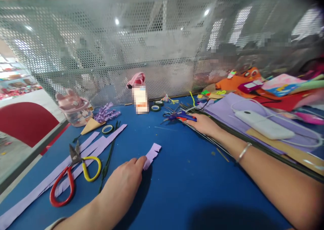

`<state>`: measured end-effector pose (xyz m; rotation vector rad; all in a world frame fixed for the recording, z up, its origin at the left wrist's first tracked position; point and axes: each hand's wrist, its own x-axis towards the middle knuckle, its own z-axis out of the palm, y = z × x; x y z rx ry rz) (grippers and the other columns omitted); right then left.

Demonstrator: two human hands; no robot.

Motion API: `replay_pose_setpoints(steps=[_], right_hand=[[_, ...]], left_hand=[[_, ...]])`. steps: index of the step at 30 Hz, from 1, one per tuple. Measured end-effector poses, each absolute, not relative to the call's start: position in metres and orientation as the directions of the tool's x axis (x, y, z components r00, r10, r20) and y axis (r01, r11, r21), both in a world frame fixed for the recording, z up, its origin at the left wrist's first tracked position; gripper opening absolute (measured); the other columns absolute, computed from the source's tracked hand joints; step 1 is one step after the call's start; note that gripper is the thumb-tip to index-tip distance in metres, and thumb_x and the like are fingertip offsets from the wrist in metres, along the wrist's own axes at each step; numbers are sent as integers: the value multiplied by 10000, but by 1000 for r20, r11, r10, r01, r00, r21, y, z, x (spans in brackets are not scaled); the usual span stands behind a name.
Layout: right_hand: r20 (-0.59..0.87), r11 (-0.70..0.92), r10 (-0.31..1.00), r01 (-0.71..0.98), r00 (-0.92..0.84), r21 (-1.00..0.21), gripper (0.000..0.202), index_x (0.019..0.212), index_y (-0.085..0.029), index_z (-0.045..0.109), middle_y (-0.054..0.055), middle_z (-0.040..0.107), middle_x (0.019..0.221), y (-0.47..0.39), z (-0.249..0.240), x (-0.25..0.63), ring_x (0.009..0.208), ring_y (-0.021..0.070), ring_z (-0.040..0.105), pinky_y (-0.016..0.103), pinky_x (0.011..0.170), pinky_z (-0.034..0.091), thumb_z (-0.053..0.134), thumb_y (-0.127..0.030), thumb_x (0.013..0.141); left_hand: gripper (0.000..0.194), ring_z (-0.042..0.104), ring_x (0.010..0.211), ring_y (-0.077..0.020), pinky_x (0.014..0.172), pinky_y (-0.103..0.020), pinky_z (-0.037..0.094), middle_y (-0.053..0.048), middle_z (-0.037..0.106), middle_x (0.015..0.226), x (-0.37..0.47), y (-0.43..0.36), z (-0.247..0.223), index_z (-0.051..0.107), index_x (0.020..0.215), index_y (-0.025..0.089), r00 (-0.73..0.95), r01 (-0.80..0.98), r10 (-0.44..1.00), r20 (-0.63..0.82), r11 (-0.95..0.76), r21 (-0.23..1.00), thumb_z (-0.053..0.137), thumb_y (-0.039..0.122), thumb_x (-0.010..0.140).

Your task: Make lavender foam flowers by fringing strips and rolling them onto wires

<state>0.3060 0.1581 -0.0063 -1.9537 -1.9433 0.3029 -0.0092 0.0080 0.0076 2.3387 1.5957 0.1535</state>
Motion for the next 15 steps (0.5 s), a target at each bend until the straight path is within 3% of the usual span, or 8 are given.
replay_pose_setpoints(steps=[2,4,7,10,13,15], right_hand=[[140,3,984,778,109,-628,372,931,-191,652,65,682,821,157,-2,306,729,235,613,294,605,421,536,-506,771],[130,15,973,510,191,-860,314,822,-197,617,24,607,658,155,2,306,577,175,540,267,518,382,523,-493,776],[38,34,978,20,206,-999,210,749,-202,553,-21,486,550,152,8,304,459,120,427,245,443,339,503,-405,774],[-27,-8,994,-183,104,-983,94,751,-197,520,2,549,644,147,12,300,548,131,515,263,512,423,539,-253,679],[-77,-95,993,-214,-94,-972,196,796,-206,496,-2,562,687,141,13,295,606,157,553,292,537,451,550,-163,612],[-98,-137,976,-196,-196,-971,152,814,-213,492,-26,519,632,138,13,292,557,144,522,276,502,429,557,-208,677]], left_hand=[[319,631,788,-187,719,-293,467,-62,649,878,-14,14,8,551,1125,218,347,840,937,-46,-289,460,352,183,878],[283,600,674,-157,620,-262,457,-29,632,817,-20,22,8,530,1118,209,287,737,954,-84,-164,656,402,256,870],[247,508,509,-118,473,-226,392,26,564,685,-29,32,7,487,1040,183,199,604,947,-254,85,792,458,318,834],[195,530,515,-133,491,-242,391,15,573,670,-32,30,7,494,970,183,145,738,955,-258,69,671,435,317,841],[226,620,697,-220,582,-312,446,-76,641,827,-28,21,10,550,952,177,123,942,986,-116,-79,325,386,307,867],[276,626,877,-273,676,-369,487,-132,639,1005,-25,19,11,570,1014,163,153,977,988,15,-154,147,355,274,883]])
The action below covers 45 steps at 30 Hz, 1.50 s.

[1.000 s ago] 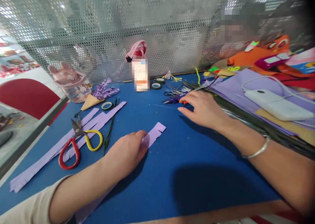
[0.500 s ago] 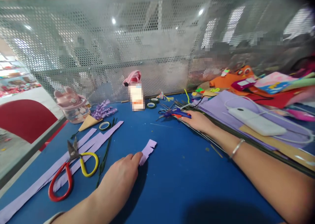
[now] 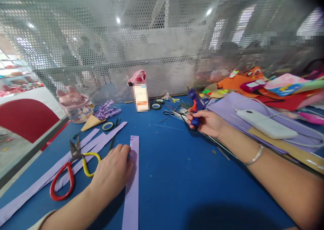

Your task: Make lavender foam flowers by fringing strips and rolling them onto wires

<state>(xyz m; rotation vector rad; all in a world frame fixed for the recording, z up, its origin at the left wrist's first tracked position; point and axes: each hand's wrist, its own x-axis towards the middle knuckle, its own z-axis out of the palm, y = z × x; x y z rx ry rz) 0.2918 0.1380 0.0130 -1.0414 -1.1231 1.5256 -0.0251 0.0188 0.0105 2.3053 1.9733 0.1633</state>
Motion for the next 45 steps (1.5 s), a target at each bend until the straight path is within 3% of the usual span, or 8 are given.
replay_pose_setpoints(steps=[3,9,14,19,25,32,36,45], right_hand=[[-77,-107,971,-125,-227,-986,192,797,-206,520,-36,480,575,135,10,283,503,123,485,259,486,422,532,-396,817],[-19,6,959,87,-282,-996,249,877,-178,604,71,666,906,122,-4,257,632,151,608,260,505,452,587,-417,810],[16,151,875,240,-484,-959,277,817,-144,612,50,688,799,105,8,256,519,93,534,244,503,408,656,-412,759],[-2,248,839,386,-544,-889,363,892,-151,636,73,699,899,89,24,266,610,129,600,255,523,418,621,-498,786],[61,336,856,463,-513,-820,394,854,-202,638,38,672,716,80,5,277,546,131,531,262,490,434,583,-586,783],[71,452,824,575,-563,-682,395,748,-212,641,27,660,697,72,2,272,660,180,585,302,655,484,495,-564,851],[141,521,806,575,-575,-631,348,854,-223,674,27,687,841,69,-2,266,780,214,609,332,787,474,500,-525,862],[132,525,800,575,-585,-628,317,1050,-247,661,-6,711,932,64,-3,266,813,213,640,313,765,486,521,-470,873]], left_hand=[[356,517,1170,-295,934,-433,449,-167,556,1262,-23,25,3,551,1166,136,277,955,944,178,-291,56,352,272,904],[432,387,1328,-275,1106,-490,299,-110,488,1397,-18,8,-18,500,1308,171,520,843,852,62,-523,124,360,328,931],[488,268,1385,-322,1119,-558,222,-119,394,1465,-5,-34,-13,467,1341,171,650,744,757,64,-652,148,417,372,899],[386,527,1168,-262,1042,-496,381,-97,574,1281,-9,-28,-9,567,1221,217,685,704,726,51,-679,208,415,208,867],[476,349,1344,-306,1112,-536,288,-95,444,1427,-14,-17,-20,513,1265,206,659,705,740,135,-670,233,467,156,794],[501,353,1345,-320,1091,-550,321,-95,434,1441,-12,-16,-20,509,1297,203,637,725,764,108,-640,252,444,162,802],[503,374,1332,-323,1080,-562,326,-96,442,1435,-11,-14,-18,512,1298,210,636,724,767,83,-630,281,445,170,801],[484,363,1341,-314,1098,-554,300,-102,419,1451,-13,-14,-22,495,1306,197,649,717,755,92,-647,260,452,188,824]])
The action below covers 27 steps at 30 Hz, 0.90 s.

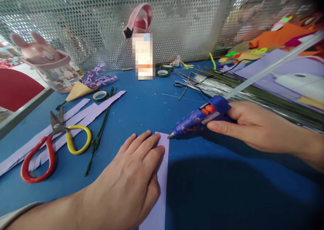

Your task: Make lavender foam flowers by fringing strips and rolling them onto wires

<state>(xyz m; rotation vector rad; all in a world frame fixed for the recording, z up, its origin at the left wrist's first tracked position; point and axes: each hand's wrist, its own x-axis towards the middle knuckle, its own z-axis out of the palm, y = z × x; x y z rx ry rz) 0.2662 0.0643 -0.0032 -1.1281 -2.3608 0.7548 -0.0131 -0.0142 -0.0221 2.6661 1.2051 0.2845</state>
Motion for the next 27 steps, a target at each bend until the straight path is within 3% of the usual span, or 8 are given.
replay_pose_setpoints(steps=[8,13,23,27], right_hand=[[234,606,782,619,-577,-500,281,919,-235,690,-6,713,883,60,-2,264,754,199,654,301,696,507,519,-452,869],[254,678,724,592,-642,-435,250,811,-239,672,-35,692,740,57,4,263,594,142,617,245,572,488,502,-404,890],[247,619,776,626,-580,-474,276,890,-221,689,-7,705,825,58,-2,258,712,177,640,278,669,497,504,-426,877],[271,656,749,618,-605,-433,271,780,-212,658,-17,654,699,58,3,262,558,139,576,251,569,468,513,-420,874]], left_hand=[[466,375,1335,-304,1073,-547,349,-125,428,1441,-11,-15,-16,492,1299,157,664,723,745,72,-663,195,422,166,838],[466,385,1328,-306,1065,-548,364,-128,441,1430,-11,-15,-15,496,1292,152,663,723,744,81,-665,190,419,159,833],[449,384,1326,-298,1068,-533,371,-134,437,1425,-12,-17,-19,499,1284,167,652,732,751,105,-659,169,417,171,843],[443,404,1310,-301,1069,-532,372,-136,451,1411,-12,-16,-18,499,1286,170,653,732,751,103,-660,168,413,183,852]])
